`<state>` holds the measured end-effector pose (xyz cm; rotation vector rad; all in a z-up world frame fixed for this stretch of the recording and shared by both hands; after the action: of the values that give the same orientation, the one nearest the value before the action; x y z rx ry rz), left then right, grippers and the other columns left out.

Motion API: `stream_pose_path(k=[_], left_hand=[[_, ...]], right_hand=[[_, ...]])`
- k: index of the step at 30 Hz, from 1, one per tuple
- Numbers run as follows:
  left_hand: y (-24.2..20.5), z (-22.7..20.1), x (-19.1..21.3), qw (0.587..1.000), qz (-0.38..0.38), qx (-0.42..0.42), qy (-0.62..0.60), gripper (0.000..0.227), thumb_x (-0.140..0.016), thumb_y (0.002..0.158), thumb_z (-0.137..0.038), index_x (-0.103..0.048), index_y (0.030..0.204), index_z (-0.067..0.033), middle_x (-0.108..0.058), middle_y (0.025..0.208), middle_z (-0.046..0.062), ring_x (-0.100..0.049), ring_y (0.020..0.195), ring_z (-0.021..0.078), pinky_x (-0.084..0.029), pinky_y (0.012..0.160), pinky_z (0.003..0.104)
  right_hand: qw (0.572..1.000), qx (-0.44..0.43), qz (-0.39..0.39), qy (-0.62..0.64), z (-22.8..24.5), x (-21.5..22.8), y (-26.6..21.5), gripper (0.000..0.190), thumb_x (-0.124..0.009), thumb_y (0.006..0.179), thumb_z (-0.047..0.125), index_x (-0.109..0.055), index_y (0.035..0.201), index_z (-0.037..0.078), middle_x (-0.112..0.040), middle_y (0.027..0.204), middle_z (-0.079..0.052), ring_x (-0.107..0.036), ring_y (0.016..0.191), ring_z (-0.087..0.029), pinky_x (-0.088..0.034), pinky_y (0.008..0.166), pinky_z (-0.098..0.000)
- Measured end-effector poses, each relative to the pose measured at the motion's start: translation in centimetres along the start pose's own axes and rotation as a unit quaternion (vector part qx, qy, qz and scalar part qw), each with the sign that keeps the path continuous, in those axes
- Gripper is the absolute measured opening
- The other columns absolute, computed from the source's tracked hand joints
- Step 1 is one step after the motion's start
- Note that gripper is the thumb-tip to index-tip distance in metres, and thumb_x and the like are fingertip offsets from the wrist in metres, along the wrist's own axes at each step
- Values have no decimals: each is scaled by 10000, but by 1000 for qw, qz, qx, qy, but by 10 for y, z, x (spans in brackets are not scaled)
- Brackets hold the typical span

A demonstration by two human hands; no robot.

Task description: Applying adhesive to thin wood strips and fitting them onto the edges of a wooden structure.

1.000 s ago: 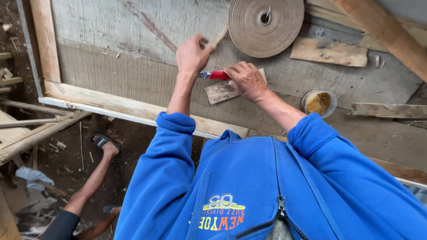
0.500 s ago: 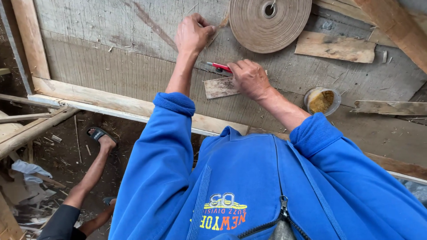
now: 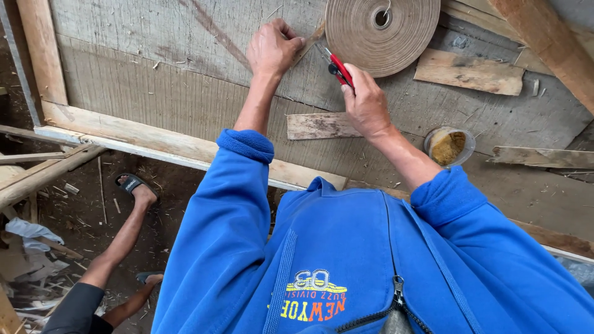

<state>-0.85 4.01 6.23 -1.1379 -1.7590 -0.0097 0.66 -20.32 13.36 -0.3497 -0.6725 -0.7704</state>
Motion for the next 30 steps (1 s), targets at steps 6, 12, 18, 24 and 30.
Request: stream_pose_path(k=[6, 12, 18, 24, 30], left_hand=[[-1, -4, -3, 1000, 5, 14, 23, 162, -769, 774, -409, -682, 790, -273, -744, 746, -31, -701, 726, 206, -518, 609, 409], [-4, -5, -2, 1000, 2, 15, 17, 154, -750, 765, -415, -703, 799, -272, -769, 782, -16, -728, 787, 257, -533, 644, 445], [-13, -14, 3, 998, 23, 60, 18, 118, -741, 787, -402, -707, 819, -293, -776, 812, -18, -741, 844, 243, -536, 711, 439], [-14, -14, 4, 997, 17, 72, -5, 114, -779, 772, -377, -728, 809, -283, -777, 819, -40, -739, 847, 205, -540, 701, 423], [-12, -14, 2, 997, 11, 71, -3, 136, -806, 757, -402, -742, 760, -281, -785, 794, -32, -753, 840, 230, -544, 671, 438]], right_hand=[[996, 76, -12, -55, 9, -11, 5, 424, -556, 1041, -23, -462, 1452, -67, -617, 1197, -275, -699, 914, -387, -636, 797, -431], [995, 74, -13, -71, 3, -13, 7, 429, -565, 1032, -21, -493, 1455, -13, -621, 1190, -228, -689, 832, -388, -592, 733, -436], [992, 80, -20, -98, 0, -16, 7, 413, -584, 1039, -14, -514, 1446, -7, -626, 1122, -204, -673, 762, -375, -576, 644, -435], [986, 90, -21, -135, 4, -19, 3, 374, -517, 1109, 43, -505, 1466, -65, -643, 1050, -210, -671, 685, -338, -593, 583, -419], [985, 98, -33, -141, 2, -18, -8, 382, -553, 1083, -13, -507, 1456, -87, -644, 1052, -225, -676, 713, -324, -621, 606, -401]])
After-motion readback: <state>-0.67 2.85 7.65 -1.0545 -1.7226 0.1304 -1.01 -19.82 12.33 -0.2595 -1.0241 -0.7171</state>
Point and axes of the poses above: each hand's wrist, its own y-axis towards the middle knuckle, its own x-axis out of the back of the hand, z = x × y, the point moved 7 cm from there along y, towards the middle knuckle
